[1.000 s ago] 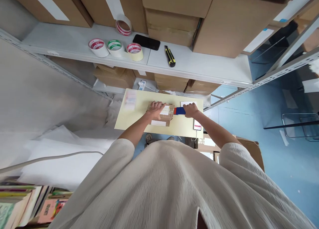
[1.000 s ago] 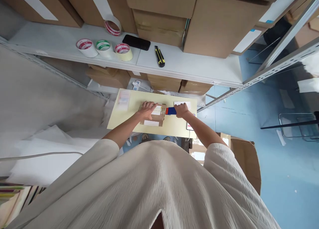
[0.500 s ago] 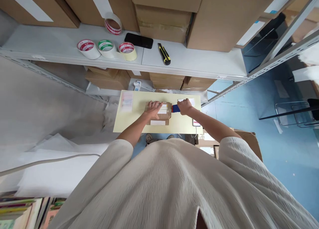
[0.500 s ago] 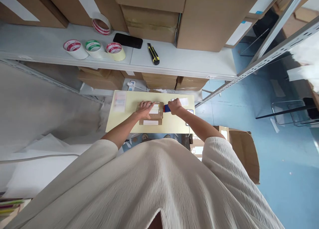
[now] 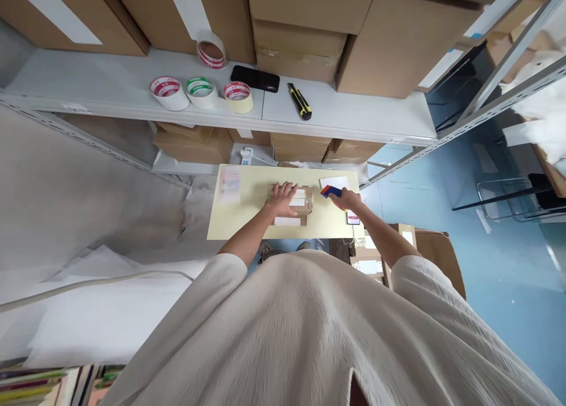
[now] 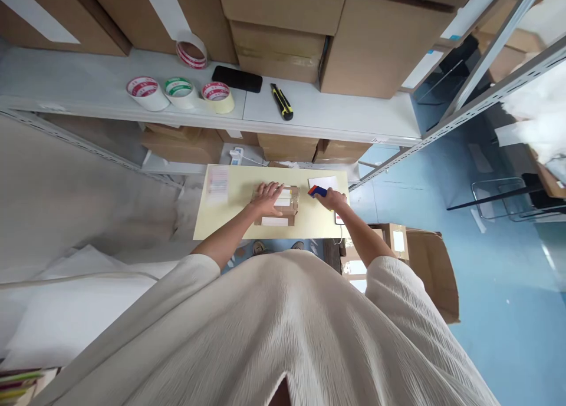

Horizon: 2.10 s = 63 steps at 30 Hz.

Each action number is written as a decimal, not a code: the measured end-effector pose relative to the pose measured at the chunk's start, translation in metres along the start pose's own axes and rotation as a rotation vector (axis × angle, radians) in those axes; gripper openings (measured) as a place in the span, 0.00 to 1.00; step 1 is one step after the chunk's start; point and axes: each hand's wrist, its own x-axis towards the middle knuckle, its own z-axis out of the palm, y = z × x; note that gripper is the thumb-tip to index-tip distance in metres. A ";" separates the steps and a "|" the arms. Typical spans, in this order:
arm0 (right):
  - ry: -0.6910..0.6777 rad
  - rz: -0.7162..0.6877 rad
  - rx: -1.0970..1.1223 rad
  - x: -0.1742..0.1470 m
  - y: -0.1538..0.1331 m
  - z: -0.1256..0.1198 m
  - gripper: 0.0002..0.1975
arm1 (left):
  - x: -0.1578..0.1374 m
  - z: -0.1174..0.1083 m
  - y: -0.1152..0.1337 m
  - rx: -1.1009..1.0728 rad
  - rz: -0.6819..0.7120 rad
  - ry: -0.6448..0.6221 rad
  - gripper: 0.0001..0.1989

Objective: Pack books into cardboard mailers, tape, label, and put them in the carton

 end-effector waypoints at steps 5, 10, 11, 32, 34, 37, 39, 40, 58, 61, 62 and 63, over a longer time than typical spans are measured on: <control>0.064 0.076 0.086 -0.014 -0.011 0.036 0.27 | -0.005 -0.008 0.002 -0.094 0.005 0.089 0.41; 0.041 0.054 0.080 -0.025 -0.032 0.069 0.26 | -0.014 -0.016 -0.004 -0.104 -0.016 0.228 0.35; 0.036 0.059 0.080 -0.027 -0.036 0.070 0.26 | -0.016 -0.017 -0.005 -0.114 -0.028 0.245 0.35; 0.224 -0.181 0.410 -0.032 -0.116 0.010 0.35 | -0.049 -0.033 -0.040 -0.304 -0.458 0.432 0.34; 0.305 -0.212 0.463 -0.032 -0.117 0.004 0.34 | -0.048 -0.047 -0.036 -0.229 -0.406 0.454 0.37; 0.369 -0.254 0.505 -0.031 -0.121 0.006 0.34 | -0.049 -0.059 -0.032 -0.207 -0.371 0.500 0.36; 0.367 -0.255 0.503 -0.032 -0.123 0.018 0.33 | -0.054 -0.052 -0.032 -0.250 -0.389 0.527 0.29; 0.354 -0.248 0.496 -0.032 -0.124 0.028 0.32 | -0.057 -0.044 -0.032 -0.281 -0.405 0.530 0.25; 0.050 -0.015 1.251 0.005 -0.118 0.070 0.36 | -0.036 0.002 -0.062 -1.038 -0.650 0.361 0.41; 0.093 -0.086 1.369 0.002 -0.118 0.065 0.36 | -0.041 -0.006 -0.062 -1.135 -0.608 0.503 0.41; 0.111 -0.119 1.397 0.001 -0.117 0.064 0.35 | -0.043 -0.007 -0.062 -1.154 -0.596 0.554 0.40; 0.121 -0.145 1.419 0.000 -0.118 0.062 0.34 | -0.045 -0.009 -0.063 -1.165 -0.590 0.601 0.37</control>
